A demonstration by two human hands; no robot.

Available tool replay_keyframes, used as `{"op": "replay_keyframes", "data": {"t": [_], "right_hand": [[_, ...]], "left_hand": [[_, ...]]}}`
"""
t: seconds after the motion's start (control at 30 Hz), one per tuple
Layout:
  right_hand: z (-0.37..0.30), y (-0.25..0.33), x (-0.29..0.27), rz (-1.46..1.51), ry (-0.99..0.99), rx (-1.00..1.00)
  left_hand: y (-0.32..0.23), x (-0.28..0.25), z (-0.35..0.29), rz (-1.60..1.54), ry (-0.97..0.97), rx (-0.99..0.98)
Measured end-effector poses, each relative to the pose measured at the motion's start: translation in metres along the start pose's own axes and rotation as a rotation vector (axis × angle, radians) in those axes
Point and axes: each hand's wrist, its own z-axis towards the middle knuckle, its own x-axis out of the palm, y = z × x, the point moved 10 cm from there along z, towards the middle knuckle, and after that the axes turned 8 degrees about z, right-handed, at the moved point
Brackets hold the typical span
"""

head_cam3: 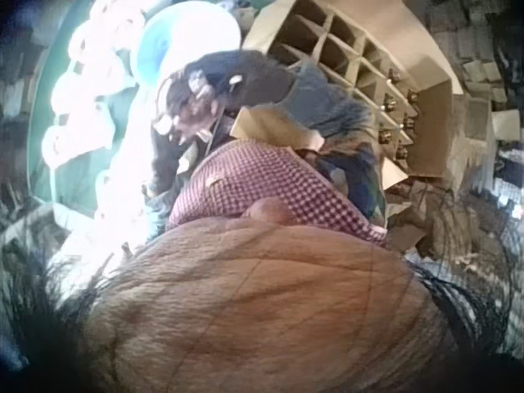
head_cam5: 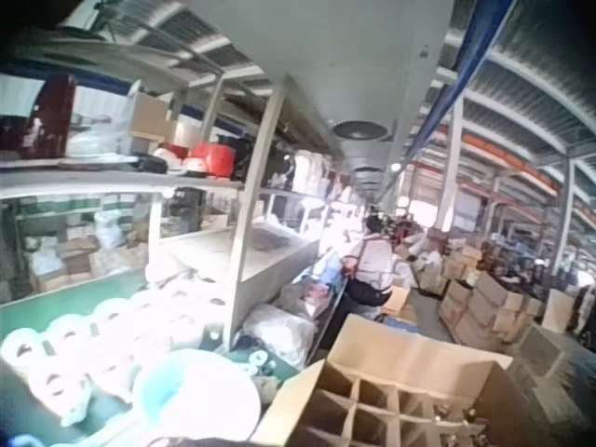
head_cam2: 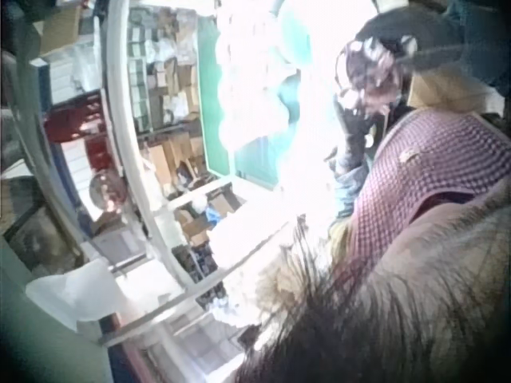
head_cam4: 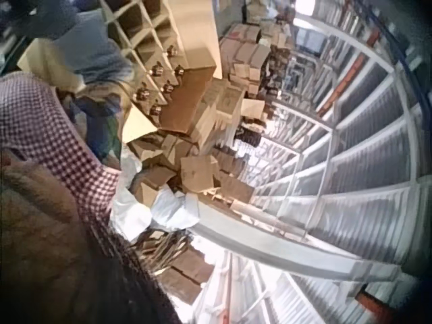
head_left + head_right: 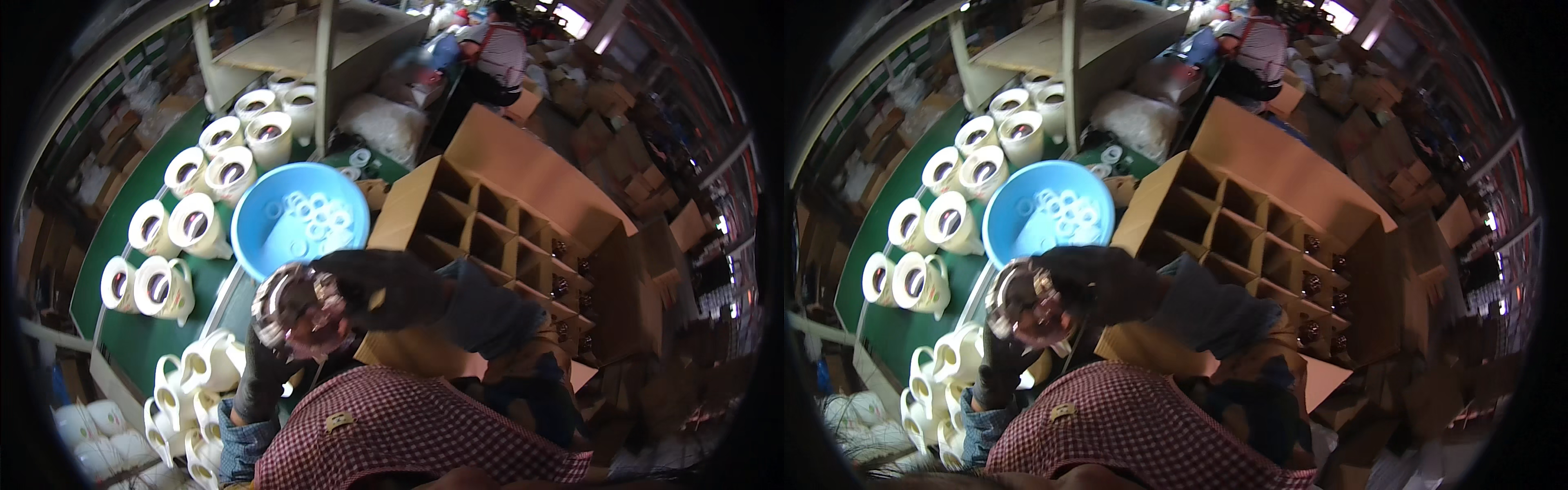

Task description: The person inserts small brown jars into white plastic pitchers and places white rings over the openings. The person repeatedly picks up pitchers and jars, inserts the jars, and secures them with rings, then sets the assembled units aside on the table.

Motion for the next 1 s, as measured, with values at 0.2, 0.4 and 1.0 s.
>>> {"op": "replay_keyframes", "data": {"t": [0.2, 0.4, 1.0], "right_hand": [[0.018, -0.013, 0.135, -0.056, 0.216, -0.109], [0.107, -0.13, 0.112, 0.218, 0.254, 0.198], [0.073, -0.484, 0.133, -0.79, 0.443, 1.055]], "left_hand": [[0.054, -0.033, -0.078, -0.591, -0.145, -0.063], [0.079, -0.056, -0.131, -0.702, -0.329, -0.016], [0.087, -0.08, -0.135, -0.751, -0.456, 0.025]]}}
